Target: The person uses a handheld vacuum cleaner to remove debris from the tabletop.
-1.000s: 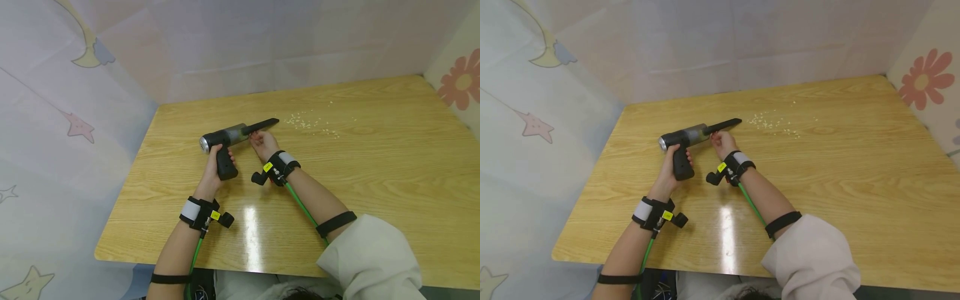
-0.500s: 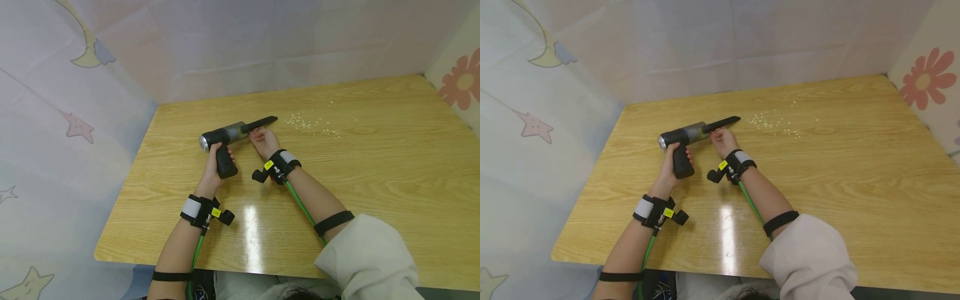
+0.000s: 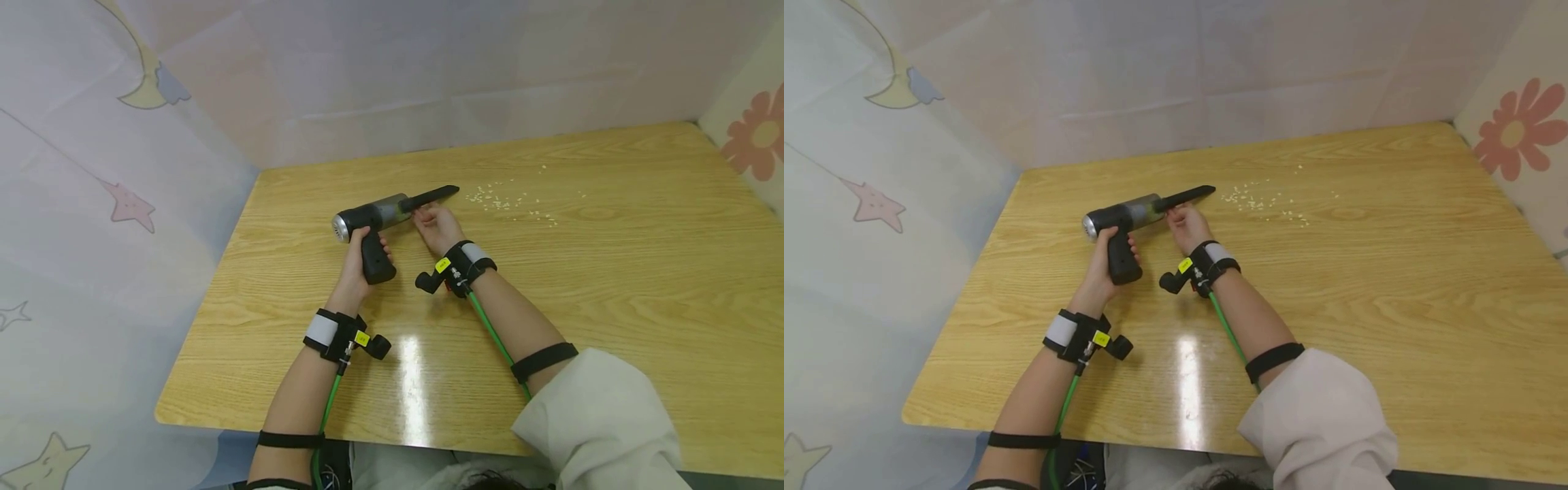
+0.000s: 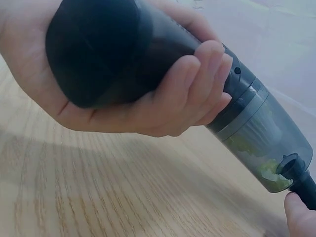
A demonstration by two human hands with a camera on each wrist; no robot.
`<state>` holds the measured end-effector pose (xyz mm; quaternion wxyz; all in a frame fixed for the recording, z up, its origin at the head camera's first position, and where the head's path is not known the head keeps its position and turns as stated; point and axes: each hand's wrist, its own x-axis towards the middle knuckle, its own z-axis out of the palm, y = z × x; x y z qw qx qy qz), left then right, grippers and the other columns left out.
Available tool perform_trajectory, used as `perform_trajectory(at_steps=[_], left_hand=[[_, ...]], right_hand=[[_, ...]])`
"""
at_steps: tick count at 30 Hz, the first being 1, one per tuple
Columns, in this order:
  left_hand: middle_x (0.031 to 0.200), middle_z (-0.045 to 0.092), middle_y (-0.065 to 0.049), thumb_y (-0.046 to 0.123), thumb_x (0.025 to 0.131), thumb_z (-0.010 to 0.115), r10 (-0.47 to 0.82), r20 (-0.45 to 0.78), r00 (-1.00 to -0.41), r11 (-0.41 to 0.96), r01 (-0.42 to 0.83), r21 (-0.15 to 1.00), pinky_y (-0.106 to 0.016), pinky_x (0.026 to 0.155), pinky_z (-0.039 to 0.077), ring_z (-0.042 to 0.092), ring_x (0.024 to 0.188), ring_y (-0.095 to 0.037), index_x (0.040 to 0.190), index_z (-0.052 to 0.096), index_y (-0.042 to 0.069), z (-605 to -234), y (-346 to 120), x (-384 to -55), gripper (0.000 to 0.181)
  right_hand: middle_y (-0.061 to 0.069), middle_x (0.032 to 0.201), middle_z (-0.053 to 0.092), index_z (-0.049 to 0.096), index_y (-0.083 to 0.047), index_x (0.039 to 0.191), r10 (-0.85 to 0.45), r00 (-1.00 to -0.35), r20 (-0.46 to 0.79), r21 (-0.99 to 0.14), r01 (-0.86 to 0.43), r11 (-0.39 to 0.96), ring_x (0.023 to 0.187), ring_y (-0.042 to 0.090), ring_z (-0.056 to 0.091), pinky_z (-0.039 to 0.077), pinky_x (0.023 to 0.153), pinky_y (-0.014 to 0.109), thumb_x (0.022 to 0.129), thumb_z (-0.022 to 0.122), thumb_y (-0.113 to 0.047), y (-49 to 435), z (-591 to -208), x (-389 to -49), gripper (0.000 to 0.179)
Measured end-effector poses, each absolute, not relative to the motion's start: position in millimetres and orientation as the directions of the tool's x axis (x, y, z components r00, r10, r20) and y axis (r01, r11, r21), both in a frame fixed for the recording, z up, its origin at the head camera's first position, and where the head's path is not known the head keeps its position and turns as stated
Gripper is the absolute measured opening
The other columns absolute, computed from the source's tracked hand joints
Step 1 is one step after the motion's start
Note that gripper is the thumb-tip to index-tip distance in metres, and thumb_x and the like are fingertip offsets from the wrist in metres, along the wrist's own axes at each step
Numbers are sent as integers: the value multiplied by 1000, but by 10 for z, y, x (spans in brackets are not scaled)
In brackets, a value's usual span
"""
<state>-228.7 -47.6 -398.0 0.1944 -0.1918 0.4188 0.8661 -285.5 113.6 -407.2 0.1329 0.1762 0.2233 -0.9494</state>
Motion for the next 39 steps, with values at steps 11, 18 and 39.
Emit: perform_trajectory(at_steps=[11,18,39], left_hand=[[75,53,6,38,96,44,220,-481,-849,-557,-514,652,-17,60,44,51,60,-4,104,47,13,-3973,-520,-2218,27],[74,53,5,38,96,45,252,-510,-823,-570,-552,608,-18,57,46,51,58,-5,109,46,11,-3956,-558,-2176,30],[72,53,5,38,96,45,306,-514,-801,-569,-587,576,-17,56,45,51,57,-5,105,47,11,-3963,-402,-2174,28]], right_hand=[[8,162,5,-7,-17,153,-172,-899,-403,-384,336,-860,150,15,10,20,119,21,89,18,16,1143,-4024,-2802,76],[6,162,4,-5,-20,153,-193,-889,-416,-249,315,-916,150,15,8,20,119,24,80,23,23,1187,-4367,-3019,89],[5,162,7,-2,-12,153,-118,-878,-464,-344,301,-889,149,12,13,21,118,19,89,16,16,1330,-3903,-2601,73]])
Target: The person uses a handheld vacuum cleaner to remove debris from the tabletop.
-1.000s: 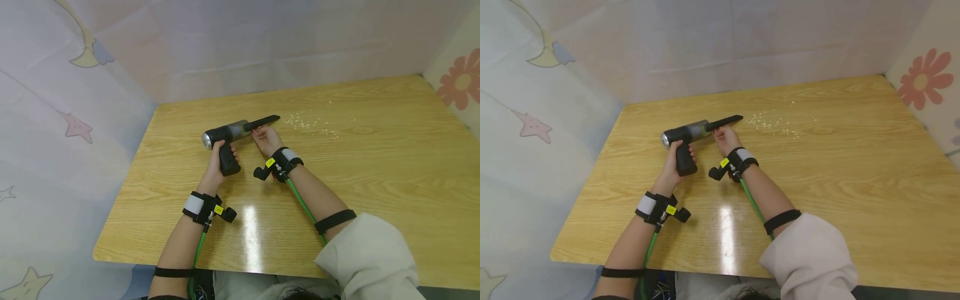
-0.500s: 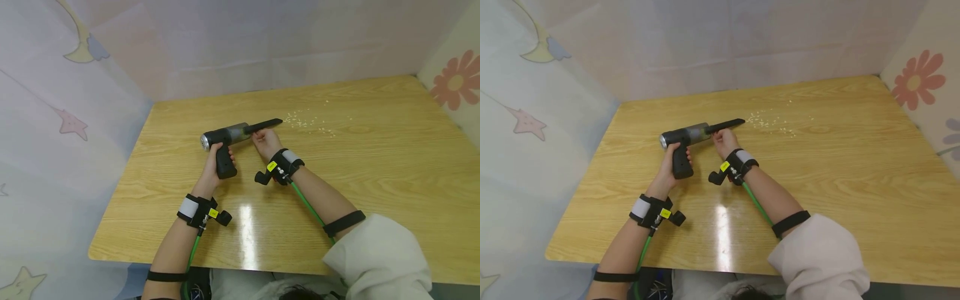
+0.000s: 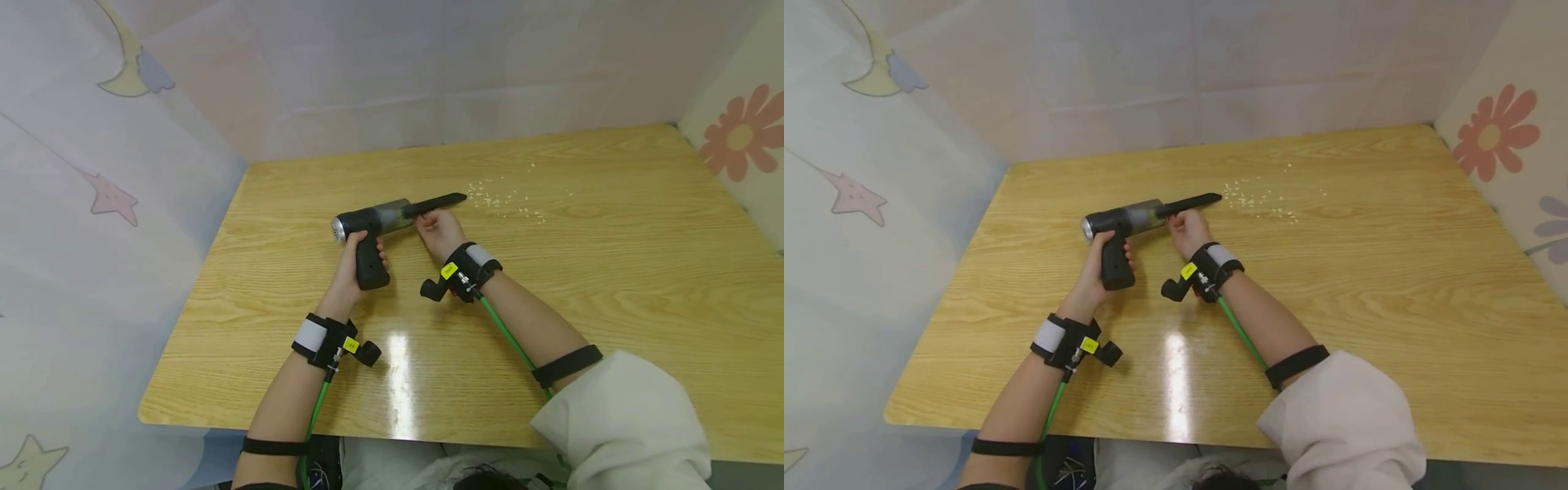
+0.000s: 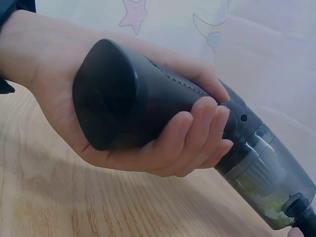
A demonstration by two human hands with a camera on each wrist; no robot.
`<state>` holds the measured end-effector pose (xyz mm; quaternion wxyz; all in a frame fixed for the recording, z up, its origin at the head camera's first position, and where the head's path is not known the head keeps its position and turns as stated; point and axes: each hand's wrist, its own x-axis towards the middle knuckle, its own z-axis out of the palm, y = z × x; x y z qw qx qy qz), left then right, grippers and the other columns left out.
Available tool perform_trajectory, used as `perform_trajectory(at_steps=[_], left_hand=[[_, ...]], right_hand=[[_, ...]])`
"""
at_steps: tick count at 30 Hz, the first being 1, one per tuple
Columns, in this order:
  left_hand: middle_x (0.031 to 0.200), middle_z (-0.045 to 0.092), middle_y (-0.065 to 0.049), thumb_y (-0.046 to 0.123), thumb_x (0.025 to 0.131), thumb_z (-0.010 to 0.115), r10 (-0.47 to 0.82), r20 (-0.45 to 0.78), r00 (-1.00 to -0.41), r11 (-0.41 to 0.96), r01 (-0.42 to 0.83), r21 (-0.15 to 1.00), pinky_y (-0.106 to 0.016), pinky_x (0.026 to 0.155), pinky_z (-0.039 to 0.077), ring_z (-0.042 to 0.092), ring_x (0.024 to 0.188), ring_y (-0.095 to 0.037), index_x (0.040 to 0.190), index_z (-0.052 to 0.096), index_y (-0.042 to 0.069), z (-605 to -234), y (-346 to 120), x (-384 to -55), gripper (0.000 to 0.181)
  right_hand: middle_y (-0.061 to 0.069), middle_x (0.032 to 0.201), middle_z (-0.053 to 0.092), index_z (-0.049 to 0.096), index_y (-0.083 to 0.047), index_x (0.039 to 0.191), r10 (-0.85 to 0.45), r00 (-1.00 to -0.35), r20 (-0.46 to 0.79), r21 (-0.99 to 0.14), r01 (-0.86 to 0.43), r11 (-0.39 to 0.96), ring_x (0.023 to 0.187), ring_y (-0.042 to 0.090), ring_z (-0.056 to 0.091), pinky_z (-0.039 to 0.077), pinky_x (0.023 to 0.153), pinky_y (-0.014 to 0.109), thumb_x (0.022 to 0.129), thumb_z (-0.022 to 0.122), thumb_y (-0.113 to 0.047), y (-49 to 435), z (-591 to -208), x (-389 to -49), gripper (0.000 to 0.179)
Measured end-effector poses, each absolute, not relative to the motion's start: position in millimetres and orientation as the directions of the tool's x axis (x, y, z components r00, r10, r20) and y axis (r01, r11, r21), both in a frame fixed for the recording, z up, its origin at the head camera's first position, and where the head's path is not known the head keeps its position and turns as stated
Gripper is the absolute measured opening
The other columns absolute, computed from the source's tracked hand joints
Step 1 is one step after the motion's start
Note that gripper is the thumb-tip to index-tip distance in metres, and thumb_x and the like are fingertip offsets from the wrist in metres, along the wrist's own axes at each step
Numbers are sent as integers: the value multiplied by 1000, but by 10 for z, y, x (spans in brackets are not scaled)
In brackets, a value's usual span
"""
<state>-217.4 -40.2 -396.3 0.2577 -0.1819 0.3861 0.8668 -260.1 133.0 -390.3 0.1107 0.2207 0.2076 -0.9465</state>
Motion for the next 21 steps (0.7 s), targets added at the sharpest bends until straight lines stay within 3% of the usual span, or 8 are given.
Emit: perform_trajectory(at_steps=[21], left_hand=[[74,54,5,38,95,47,304,-528,-793,-568,-596,567,-18,60,45,51,61,-6,109,47,11,-3945,-367,-2178,31]], right_hand=[[8,162,1,-11,-17,152,-119,-905,-407,-388,289,-875,150,13,8,17,119,20,88,14,17,1368,-3899,-2582,77]])
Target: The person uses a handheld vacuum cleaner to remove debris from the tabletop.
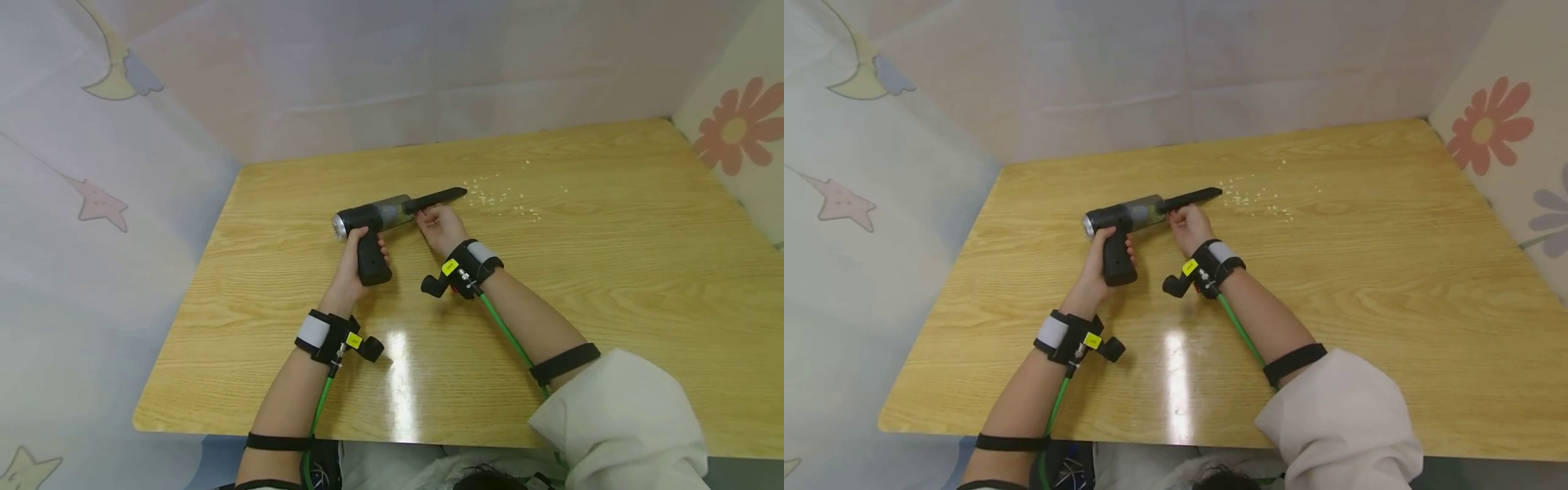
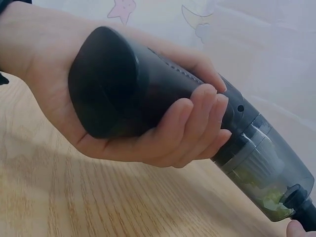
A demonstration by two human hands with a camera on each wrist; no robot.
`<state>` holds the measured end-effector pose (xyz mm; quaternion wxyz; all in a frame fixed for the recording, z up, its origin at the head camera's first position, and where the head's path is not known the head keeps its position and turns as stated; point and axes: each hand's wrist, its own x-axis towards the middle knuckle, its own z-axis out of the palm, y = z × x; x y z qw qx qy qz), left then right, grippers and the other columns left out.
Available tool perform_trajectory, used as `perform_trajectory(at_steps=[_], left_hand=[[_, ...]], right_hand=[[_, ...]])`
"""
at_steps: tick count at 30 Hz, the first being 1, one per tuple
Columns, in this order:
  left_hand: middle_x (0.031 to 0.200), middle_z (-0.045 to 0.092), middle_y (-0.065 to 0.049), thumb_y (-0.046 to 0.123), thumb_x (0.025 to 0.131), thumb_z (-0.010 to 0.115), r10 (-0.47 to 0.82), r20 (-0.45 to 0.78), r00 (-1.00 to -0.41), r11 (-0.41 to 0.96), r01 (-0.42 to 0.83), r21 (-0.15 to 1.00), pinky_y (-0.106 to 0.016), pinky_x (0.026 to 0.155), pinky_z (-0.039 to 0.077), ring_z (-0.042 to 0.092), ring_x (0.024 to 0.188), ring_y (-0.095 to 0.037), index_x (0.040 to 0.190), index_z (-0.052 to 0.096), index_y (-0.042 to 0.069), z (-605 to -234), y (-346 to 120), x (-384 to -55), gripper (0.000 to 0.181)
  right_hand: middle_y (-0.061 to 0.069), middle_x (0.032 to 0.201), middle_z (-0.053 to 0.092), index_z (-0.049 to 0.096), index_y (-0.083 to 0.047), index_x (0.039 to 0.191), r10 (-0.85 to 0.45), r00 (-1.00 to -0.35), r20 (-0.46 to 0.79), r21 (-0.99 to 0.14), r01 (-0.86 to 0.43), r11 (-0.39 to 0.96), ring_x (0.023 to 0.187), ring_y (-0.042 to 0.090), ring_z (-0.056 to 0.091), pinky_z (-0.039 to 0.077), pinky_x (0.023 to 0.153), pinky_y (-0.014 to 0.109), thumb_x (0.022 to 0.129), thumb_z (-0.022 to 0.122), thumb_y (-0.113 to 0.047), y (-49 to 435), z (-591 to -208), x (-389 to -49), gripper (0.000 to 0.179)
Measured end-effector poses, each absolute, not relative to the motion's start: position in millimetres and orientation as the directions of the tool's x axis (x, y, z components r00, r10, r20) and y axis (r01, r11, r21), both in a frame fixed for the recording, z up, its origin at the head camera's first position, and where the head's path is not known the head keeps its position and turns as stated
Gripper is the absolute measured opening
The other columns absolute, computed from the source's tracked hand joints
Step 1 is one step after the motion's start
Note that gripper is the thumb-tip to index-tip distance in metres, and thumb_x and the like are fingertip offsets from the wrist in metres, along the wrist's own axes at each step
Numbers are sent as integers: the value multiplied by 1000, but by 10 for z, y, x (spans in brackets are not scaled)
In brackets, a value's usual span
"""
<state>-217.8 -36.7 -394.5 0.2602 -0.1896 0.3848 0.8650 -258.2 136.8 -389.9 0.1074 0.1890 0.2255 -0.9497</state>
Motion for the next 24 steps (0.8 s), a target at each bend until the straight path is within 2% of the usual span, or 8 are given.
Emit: perform_trajectory(at_steps=[6,11,19,24], left_hand=[[74,54,5,37,95,49,295,-531,-794,-581,-590,560,-18,58,45,52,60,-6,101,50,11,-3940,-344,-2196,27],[73,54,4,36,95,49,294,-525,-799,-601,-582,548,-17,58,45,52,58,-5,102,49,10,-3944,-323,-2213,26],[72,54,4,36,95,48,308,-522,-795,-602,-588,540,-18,54,46,52,58,-6,103,49,9,-3944,-280,-2227,28],[71,55,4,35,95,47,320,-507,-800,-603,-585,543,-18,54,47,53,58,-6,102,49,9,-3945,-289,-2195,27]], right_hand=[[9,162,2,-13,-16,152,-116,-914,-389,-414,286,-864,149,13,11,18,119,19,87,14,18,1376,-3903,-2588,78],[9,161,5,-11,-15,152,-107,-916,-388,-441,286,-851,148,12,13,20,118,19,87,15,18,1387,-3931,-2617,78],[8,162,0,-12,-20,152,-90,-902,-422,-431,287,-856,150,13,8,18,119,19,89,18,16,1417,-3948,-2626,79],[7,162,1,-10,-22,153,-101,-892,-440,-388,290,-875,149,13,10,19,119,19,90,18,15,1435,-3956,-2613,78]])
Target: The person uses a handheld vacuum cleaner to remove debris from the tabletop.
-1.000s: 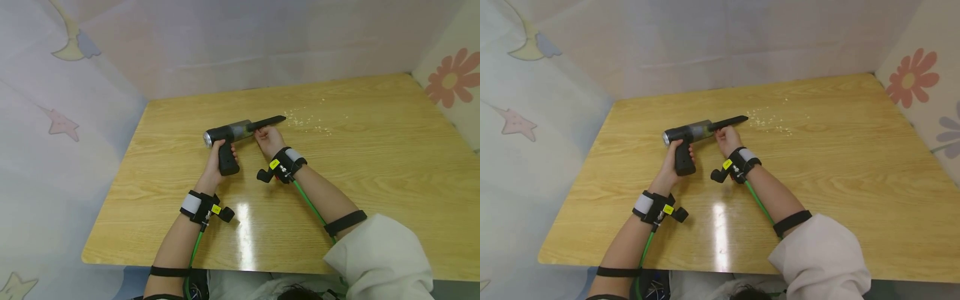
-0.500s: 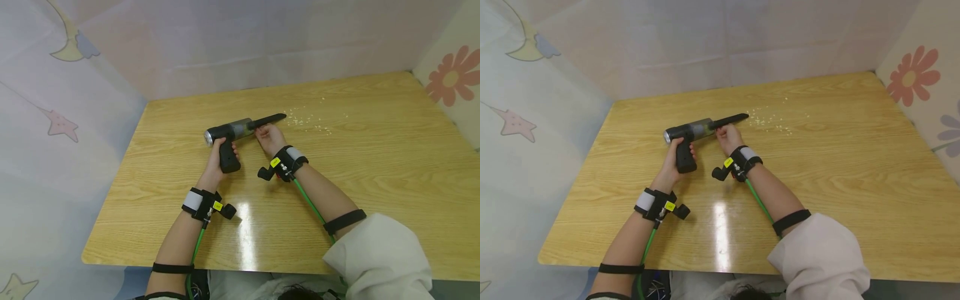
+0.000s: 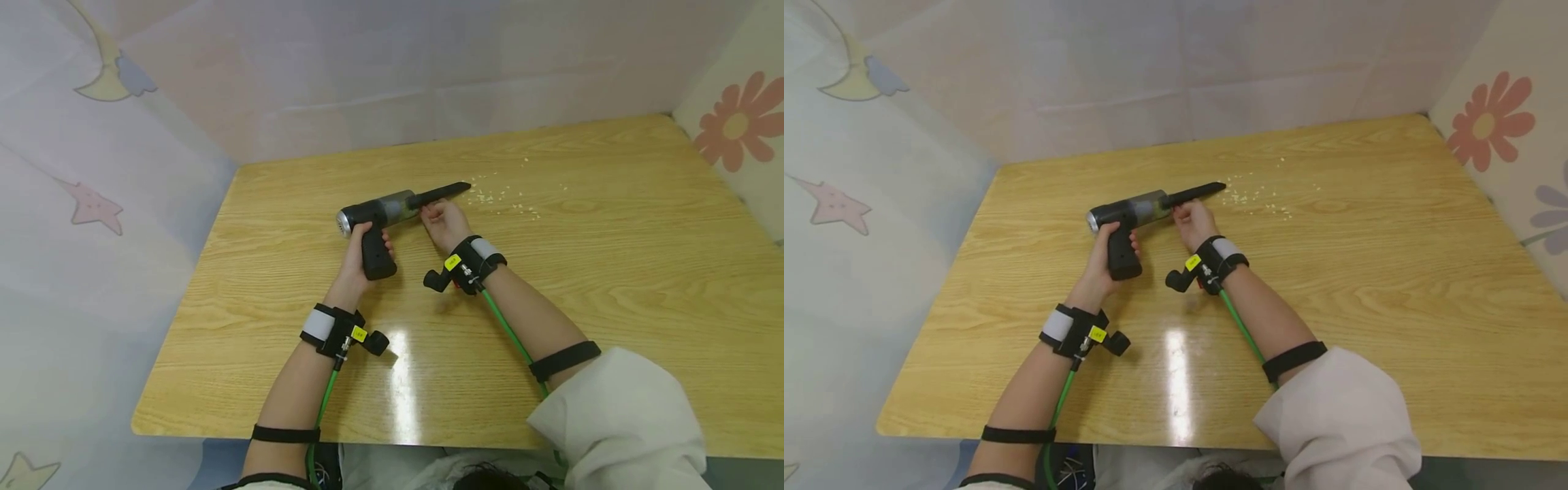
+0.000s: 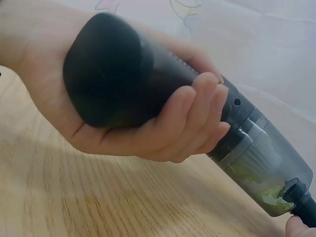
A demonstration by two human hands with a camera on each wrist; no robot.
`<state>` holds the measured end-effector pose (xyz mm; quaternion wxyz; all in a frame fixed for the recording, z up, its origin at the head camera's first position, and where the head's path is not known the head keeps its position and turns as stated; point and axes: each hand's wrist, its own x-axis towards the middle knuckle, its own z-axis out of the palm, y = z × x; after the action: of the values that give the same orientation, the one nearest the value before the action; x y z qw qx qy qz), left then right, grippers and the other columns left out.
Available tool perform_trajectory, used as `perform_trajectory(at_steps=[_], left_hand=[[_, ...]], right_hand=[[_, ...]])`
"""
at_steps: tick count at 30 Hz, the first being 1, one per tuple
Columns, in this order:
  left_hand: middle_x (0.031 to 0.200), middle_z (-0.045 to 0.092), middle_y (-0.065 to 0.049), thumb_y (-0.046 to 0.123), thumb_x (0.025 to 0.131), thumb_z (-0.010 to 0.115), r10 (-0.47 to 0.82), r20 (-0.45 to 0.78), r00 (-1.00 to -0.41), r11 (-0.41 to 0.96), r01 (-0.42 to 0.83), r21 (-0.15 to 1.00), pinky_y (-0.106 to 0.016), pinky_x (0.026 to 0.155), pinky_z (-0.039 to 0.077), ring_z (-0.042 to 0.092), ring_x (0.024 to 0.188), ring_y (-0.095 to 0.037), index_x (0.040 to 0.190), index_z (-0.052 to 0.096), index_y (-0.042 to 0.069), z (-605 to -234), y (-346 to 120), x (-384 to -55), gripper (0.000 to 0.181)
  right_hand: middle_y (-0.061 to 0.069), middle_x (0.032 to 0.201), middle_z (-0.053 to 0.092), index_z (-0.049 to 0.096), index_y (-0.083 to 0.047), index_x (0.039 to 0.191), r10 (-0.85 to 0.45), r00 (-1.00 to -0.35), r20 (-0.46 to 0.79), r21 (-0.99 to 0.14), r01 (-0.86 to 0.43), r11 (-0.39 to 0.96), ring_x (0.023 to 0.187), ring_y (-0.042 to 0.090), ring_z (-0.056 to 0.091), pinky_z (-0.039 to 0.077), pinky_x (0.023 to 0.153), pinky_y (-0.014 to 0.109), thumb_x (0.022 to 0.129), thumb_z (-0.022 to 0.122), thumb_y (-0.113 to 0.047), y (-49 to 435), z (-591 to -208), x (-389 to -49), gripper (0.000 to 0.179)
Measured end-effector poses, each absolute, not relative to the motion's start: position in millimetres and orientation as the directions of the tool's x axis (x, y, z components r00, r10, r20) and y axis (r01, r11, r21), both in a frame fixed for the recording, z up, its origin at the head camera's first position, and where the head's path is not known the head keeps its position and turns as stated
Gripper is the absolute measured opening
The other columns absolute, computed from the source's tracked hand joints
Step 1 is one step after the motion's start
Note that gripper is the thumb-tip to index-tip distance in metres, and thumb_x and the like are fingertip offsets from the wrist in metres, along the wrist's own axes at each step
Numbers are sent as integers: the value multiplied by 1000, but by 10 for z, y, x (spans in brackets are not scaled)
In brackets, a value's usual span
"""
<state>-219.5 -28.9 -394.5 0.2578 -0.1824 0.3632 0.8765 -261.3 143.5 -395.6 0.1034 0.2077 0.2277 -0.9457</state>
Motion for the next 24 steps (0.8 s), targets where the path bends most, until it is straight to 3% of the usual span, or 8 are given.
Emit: perform_trajectory(at_steps=[9,24], left_hand=[[71,54,5,36,97,44,342,-508,-790,-589,-602,540,-17,56,46,52,57,-5,102,48,10,-3933,-386,-2119,27],[74,54,4,37,98,42,399,-479,-782,-563,-621,545,-17,56,46,53,59,-6,108,45,10,-3943,-481,-2024,29]], right_hand=[[7,162,4,-12,-19,153,-136,-889,-438,-323,297,-899,149,13,11,18,119,20,90,15,16,1404,-3919,-2538,77],[6,161,7,-10,-19,153,-118,-875,-470,-331,299,-895,148,12,13,21,118,19,90,16,16,1347,-3919,-2435,77]])
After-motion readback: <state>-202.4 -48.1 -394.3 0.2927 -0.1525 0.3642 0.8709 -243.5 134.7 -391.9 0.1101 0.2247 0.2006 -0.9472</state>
